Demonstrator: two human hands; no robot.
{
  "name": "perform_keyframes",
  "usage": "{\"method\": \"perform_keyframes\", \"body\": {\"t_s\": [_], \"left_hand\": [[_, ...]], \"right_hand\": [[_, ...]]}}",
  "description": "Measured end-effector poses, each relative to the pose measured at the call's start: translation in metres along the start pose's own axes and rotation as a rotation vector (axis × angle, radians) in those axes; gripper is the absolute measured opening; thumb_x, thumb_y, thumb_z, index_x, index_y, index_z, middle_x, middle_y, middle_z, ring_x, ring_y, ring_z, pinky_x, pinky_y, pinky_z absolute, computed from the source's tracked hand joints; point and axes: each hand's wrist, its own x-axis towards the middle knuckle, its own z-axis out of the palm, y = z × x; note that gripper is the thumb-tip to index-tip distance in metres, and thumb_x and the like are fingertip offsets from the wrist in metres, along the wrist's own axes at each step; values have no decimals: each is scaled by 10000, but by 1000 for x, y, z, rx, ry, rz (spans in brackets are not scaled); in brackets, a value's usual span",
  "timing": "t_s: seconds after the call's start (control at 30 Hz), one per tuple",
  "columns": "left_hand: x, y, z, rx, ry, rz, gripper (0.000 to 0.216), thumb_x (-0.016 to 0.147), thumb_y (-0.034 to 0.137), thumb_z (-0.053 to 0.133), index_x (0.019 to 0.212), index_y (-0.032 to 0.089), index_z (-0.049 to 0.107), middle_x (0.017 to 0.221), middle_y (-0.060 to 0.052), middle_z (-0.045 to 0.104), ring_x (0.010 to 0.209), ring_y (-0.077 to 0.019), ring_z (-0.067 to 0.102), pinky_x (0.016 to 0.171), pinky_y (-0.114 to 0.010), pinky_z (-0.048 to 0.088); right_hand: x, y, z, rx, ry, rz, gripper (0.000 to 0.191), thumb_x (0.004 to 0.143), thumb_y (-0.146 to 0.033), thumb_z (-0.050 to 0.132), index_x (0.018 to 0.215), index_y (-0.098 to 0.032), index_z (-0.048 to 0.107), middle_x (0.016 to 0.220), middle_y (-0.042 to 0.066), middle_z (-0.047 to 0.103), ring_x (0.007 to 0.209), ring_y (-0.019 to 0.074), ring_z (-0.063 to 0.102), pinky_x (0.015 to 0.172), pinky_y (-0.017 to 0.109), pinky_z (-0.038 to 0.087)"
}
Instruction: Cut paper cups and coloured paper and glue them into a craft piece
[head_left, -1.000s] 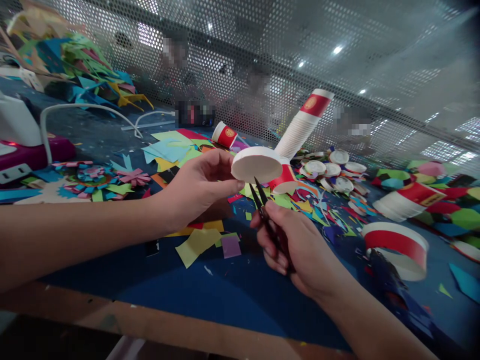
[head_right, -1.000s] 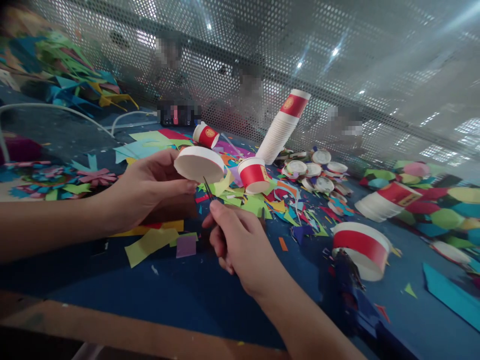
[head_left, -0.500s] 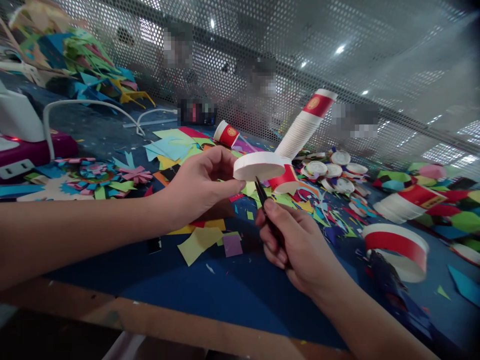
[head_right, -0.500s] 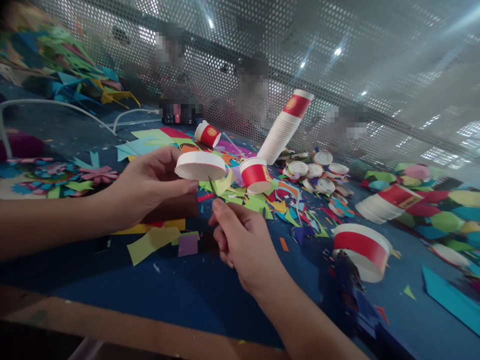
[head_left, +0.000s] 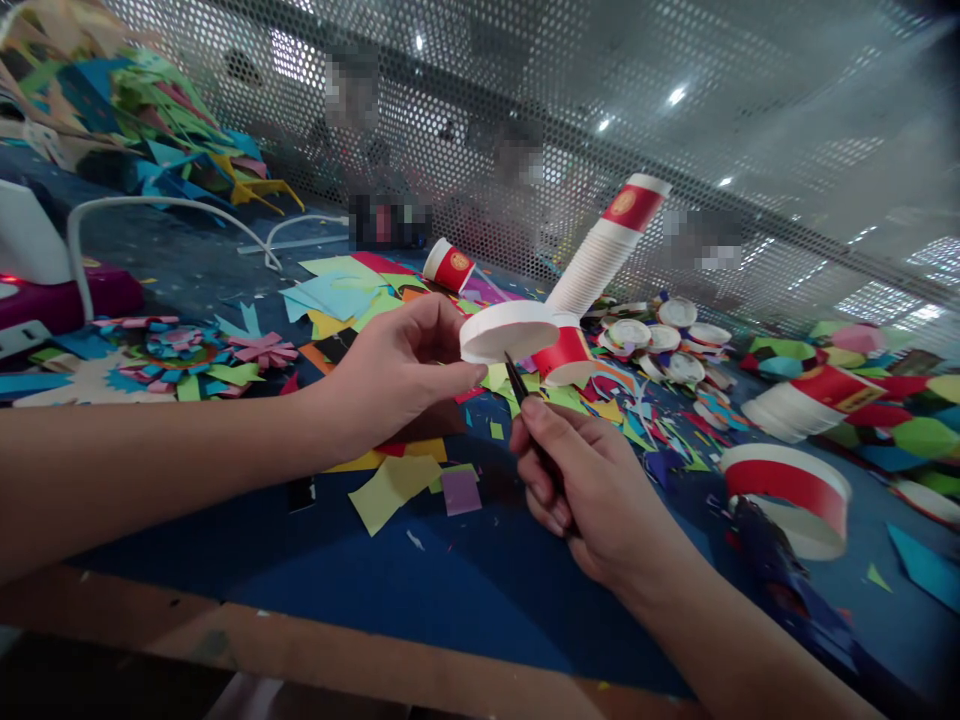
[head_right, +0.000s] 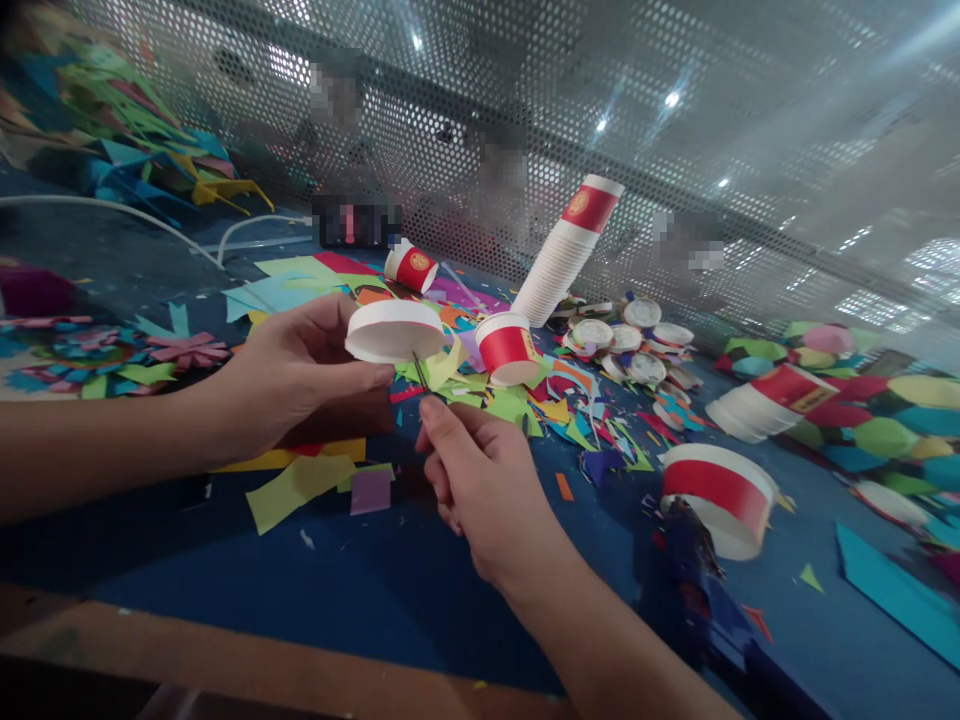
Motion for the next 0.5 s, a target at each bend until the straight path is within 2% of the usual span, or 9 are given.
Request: {"method": "perform_keyframes", "body": {"t_s": [0.23,0.33,0.43,0.5], "left_hand": [[0,0,1,-9,-9,-5,256,673,240,779,797,189,560,799,22,630,730,-133,596,700,-277,493],[1,1,0,-8,-15,-2,250,691,265,765,812,191,560,803,15,625,780,-158,613,725,-295,498],[5,0,-5,70,56,71,240,714,275,749,774,200,529,796,12,612,825,-173,612,749,-301,486],[10,-1,-11,148,101,124,239,734,283,749,762,201,526,777,13,608,782,-160,592,706,-284,464]], "right_hand": [[0,-1,0,-3,8,5,445,723,-577,722,614,-192,527,370,-103,378,280,17,247,280,130,220],[0,-2,0,2,8,2,427,739,-579,713,655,-185,572,385,-99,395,284,20,258,289,137,233],[0,-1,-1,25,5,-20,458,707,-617,733,713,-172,625,412,-89,429,295,21,275,297,145,243],[1,1,-3,14,9,-42,484,686,-636,748,726,-166,642,418,-84,437,295,21,283,297,148,236]]}}
